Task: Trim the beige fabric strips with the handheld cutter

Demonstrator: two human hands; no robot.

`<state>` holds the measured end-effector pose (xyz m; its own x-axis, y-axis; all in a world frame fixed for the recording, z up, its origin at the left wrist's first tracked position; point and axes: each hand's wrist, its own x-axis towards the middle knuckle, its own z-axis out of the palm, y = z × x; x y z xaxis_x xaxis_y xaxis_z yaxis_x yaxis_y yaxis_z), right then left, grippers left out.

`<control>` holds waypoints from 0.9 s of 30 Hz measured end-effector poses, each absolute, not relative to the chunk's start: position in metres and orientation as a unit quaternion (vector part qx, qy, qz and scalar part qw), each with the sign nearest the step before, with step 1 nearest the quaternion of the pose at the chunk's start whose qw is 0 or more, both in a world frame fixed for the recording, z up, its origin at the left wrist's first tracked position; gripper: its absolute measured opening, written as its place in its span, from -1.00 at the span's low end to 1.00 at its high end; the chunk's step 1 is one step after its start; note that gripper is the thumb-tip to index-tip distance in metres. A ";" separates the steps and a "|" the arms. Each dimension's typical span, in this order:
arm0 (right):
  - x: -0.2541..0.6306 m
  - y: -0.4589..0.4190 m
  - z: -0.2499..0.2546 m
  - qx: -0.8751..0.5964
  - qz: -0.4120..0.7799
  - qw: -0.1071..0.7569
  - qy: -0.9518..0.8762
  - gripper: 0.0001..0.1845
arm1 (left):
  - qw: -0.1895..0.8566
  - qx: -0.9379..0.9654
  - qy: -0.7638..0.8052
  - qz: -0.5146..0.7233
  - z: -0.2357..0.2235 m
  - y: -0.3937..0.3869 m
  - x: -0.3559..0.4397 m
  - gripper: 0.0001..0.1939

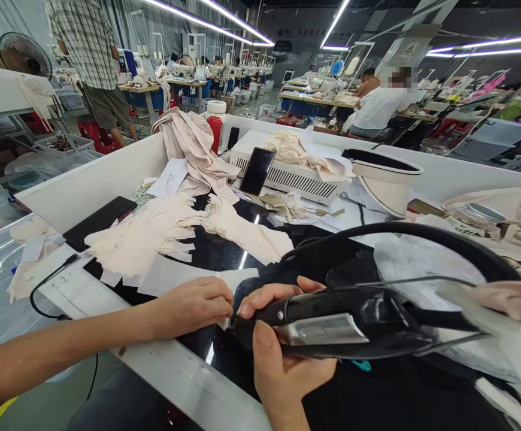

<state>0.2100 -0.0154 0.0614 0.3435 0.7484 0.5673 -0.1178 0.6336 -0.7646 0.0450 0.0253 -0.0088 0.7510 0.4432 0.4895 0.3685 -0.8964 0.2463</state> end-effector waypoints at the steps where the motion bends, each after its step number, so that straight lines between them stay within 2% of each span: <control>1: 0.210 -0.015 0.062 -0.318 0.286 0.756 -0.495 -0.50 | 0.067 0.938 0.207 0.270 -0.008 0.026 0.045 -0.92; 8: 0.209 -0.016 0.063 -0.319 0.282 0.760 -0.492 -0.53 | 0.091 0.954 0.177 0.223 -0.005 0.029 0.040 -0.89; 17: 0.210 -0.015 0.063 -0.332 0.277 0.755 -0.492 -0.54 | 0.103 0.957 0.149 0.225 -0.005 0.032 0.028 -0.77; 27: 0.209 -0.013 0.065 -0.325 0.275 0.762 -0.487 -0.54 | 0.109 0.954 0.138 0.244 -0.011 0.034 0.026 -0.78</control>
<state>0.2093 -0.0130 0.0646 0.3746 0.7361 0.5638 -0.1021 0.6371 -0.7640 0.0264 0.0338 -0.0106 0.8424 0.3171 0.4356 0.2108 -0.9380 0.2752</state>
